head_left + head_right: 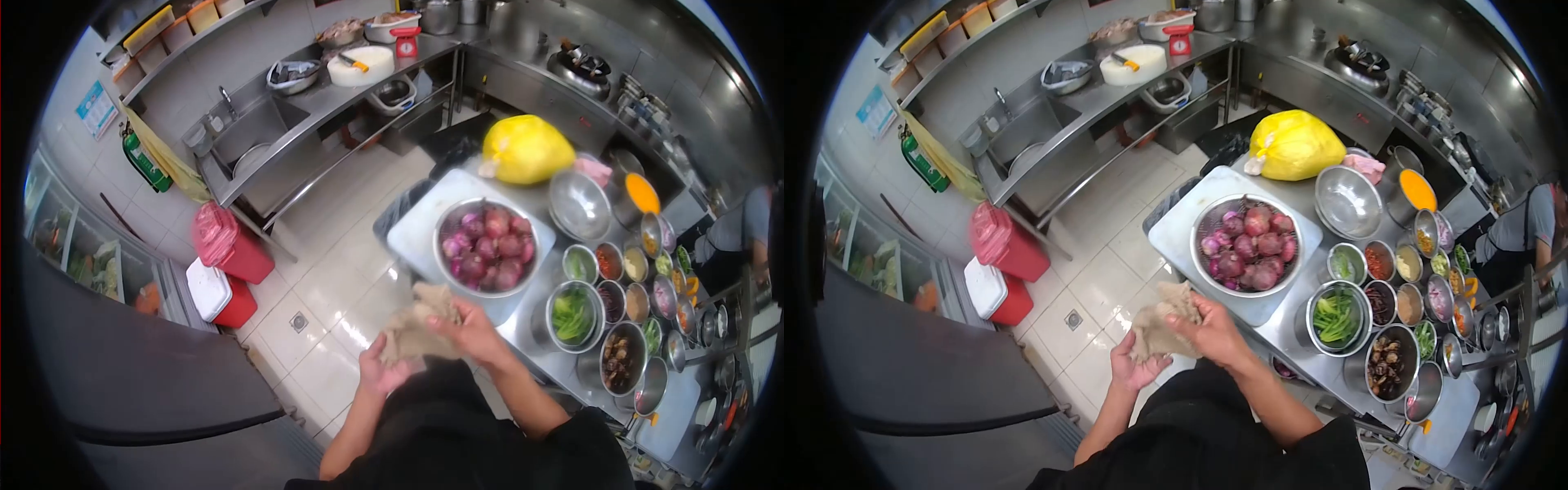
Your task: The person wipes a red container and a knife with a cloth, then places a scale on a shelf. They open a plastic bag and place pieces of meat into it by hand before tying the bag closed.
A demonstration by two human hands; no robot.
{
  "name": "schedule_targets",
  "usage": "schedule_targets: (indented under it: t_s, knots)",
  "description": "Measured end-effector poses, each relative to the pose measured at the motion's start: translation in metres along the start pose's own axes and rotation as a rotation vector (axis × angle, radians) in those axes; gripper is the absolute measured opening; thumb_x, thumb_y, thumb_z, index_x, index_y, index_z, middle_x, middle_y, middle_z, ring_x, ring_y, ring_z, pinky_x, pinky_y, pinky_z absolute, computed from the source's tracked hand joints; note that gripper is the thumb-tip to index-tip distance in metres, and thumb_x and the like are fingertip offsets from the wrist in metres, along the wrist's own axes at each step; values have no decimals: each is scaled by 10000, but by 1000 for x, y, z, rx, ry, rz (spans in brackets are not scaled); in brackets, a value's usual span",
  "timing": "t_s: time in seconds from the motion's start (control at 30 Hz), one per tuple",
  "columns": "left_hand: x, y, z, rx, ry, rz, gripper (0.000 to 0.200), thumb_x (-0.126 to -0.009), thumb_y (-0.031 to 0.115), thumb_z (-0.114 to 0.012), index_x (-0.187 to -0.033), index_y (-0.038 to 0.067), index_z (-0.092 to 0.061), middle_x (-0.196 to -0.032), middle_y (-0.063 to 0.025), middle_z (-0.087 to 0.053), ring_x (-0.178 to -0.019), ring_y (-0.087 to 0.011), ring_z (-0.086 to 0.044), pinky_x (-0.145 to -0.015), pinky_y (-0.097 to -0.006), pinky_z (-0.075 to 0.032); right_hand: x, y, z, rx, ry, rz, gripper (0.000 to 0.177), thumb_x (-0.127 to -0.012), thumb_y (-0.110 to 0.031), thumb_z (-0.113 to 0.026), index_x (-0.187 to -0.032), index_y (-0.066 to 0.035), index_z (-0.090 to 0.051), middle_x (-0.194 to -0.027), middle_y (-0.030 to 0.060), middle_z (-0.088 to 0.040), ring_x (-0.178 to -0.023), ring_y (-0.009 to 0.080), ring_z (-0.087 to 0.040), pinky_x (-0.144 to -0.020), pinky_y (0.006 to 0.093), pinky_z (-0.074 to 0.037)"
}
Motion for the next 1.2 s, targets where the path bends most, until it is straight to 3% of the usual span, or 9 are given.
schedule_targets:
  t_s: [0.17,0.3,0.37,0.5,0.57,0.6,0.8,0.83,1.2]
  knots:
    - [-38,80,-19,-372,237,-149,499,-995,268,-498,-1415,3,-446,-1414,-168,-522,-1322,-318,-494,-1140,-458,-359,-76,8,14,419,231,173,383,-969,-147,-618,-1307,28,-571,-1120,107,-700,-981,150,-660,-855,294,-516]
    - [-63,137,-42,-674,335,-385,492,-1019,290,-464,-1419,5,-445,-1391,-130,-549,-1287,-271,-526,-1110,-433,-389,-164,0,-16,608,286,32,421,-981,-313,-571,-1233,23,-607,-1068,249,-668,-964,389,-665,-864,371,-517]
    - [-70,165,-54,-636,326,-478,508,-1034,347,-428,-1414,11,-456,-1376,-131,-561,-1263,-268,-541,-1096,-435,-406,-210,21,-46,777,254,350,512,-984,-383,-544,-1279,34,-557,-1209,286,-603,-1066,458,-600,-937,438,-486]
    - [-69,222,-77,-504,269,-704,566,-1048,447,-364,-1424,31,-437,-1366,-147,-548,-1230,-288,-537,-1074,-446,-417,-256,18,-140,1049,-297,231,728,-1006,-471,-456,-1516,12,-265,-1550,307,-263,-1416,491,-273,-1156,483,-288]
    - [-56,260,-60,-694,17,-848,642,-1050,503,-320,-1505,50,-304,-1487,-172,-402,-1347,-328,-393,-1139,-468,-313,-282,12,-168,1116,-575,242,739,-1011,-466,-446,-1538,-6,-209,-1556,311,-241,-1418,496,-261,-1159,487,-285]
    - [-57,276,-70,-506,182,-819,582,-1049,472,-350,-1438,43,-408,-1374,-162,-518,-1232,-313,-513,-1067,-456,-408,-295,12,-179,1147,-713,241,746,-1014,-464,-440,-1549,-14,-181,-1559,314,-230,-1419,499,-255,-1161,489,-283]
    - [-46,374,-32,-178,415,-709,492,-1044,392,-411,-1380,45,-501,-1295,-161,-614,-1181,-327,-600,-1004,-476,-493,-395,28,-198,841,-1066,139,577,-1005,-441,-493,-1365,9,-517,-1497,206,-425,-1401,391,-360,-1140,441,-334]
    - [-56,392,-28,-169,405,-709,506,-1038,387,-428,-1395,32,-477,-1324,-160,-592,-1188,-326,-590,-1018,-466,-481,-410,25,-195,761,-974,151,524,-990,-420,-534,-1267,21,-590,-1393,208,-533,-1274,388,-508,-1084,433,-399]
    - [-243,557,-80,-294,247,-407,513,-1040,359,-418,-1438,35,-439,-1392,-175,-549,-1271,-352,-541,-1075,-542,-430,-483,-10,-39,1079,139,-105,488,-944,-381,-619,-1224,19,-617,-1272,245,-611,-1186,420,-572,-1011,431,-456]
Point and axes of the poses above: each hand's wrist, its own x-axis away from the middle knuckle, its own z-axis out of the back of the hand, y = z × x, the point moved 1 cm from there along -x, towards the middle knuckle
